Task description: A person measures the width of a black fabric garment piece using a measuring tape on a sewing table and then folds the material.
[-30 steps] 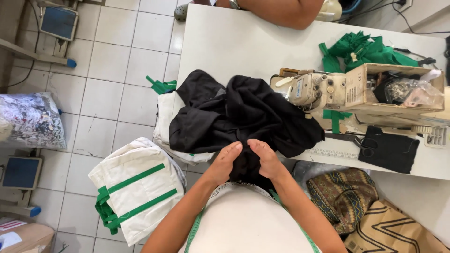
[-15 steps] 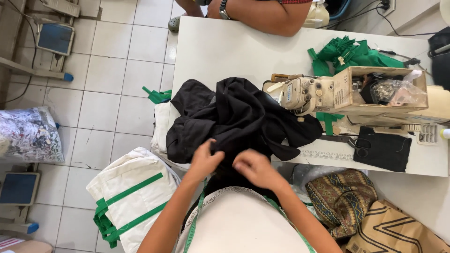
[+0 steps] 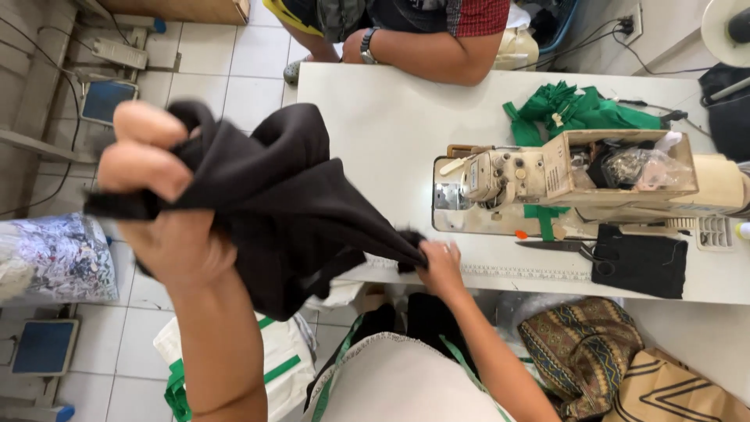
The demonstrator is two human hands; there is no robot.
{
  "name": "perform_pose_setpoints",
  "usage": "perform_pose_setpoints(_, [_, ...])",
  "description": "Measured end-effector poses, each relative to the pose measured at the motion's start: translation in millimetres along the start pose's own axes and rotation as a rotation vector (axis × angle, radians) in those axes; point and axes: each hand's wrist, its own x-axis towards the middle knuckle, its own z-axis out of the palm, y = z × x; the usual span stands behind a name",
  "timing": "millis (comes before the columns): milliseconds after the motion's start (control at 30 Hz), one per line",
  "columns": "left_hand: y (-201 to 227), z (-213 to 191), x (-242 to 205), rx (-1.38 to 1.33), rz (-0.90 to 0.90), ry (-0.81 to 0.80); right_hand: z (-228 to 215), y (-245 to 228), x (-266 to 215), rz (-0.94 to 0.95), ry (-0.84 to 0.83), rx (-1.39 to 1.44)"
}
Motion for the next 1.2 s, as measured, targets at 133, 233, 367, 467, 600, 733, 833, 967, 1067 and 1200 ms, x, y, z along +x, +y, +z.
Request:
perform_pose_setpoints(133, [-23.4,26.6,46.8,-0.137,0.122,-0.048,19.7,46.1,-83.2,0.086,0.653,0.467])
perform_pose_setpoints(233, [-64.0,25.2,68.2,-0.308,0.142,-0.060,-12.3,36.6,-140.3,0.137,0.952,0.293])
perform_pose_setpoints(367, [-200.5,-27.5,61.7,-0.384,-0.029,0.218,-1.2,33.4,-164.0,-0.146,0.682,0.210])
perform_pose_setpoints(467, [-282.4,-68.3,-16.6,0.682,-0.079,-0.122,14.1,13.1,-157.3,-0.167,0.236,0.411])
perform_pose_setpoints(600, [-256.2,-50.7,-168.2,0.696,-0.274,-0.546,-0.9,-11.3,-141.5,-0.079,0.060,0.584])
perform_pose_setpoints(733, [-138.5,2.3,-254.5,0.289,-1.050,-0.894,-48.0,-51.3,-112.8,0.018,0.116,0.683])
perform_pose_setpoints(833, [-115.5,22.3,-274.3,0.140,-1.008,-0.603,-59.3,-60.8,-88.1,0.055,-0.036,1.025])
perform_pose_setpoints(967, [-131.0,23.7,-277.2,0.102,-1.087,-0.122,-115.7,-99.7,-76.4,-0.288,-0.228,1.323])
perform_pose_setpoints(1067, [-107.4,43.5,-246.3,0.006,-1.043,0.050,-124.2,-101.6,-73.7,-0.276,-0.074,1.153])
perform_pose_setpoints(1200, [-64.5,64.8,-226.8,0.251,-0.530,-0.031,-131.6,-112.3,-61.6,-0.142,0.194,1.230])
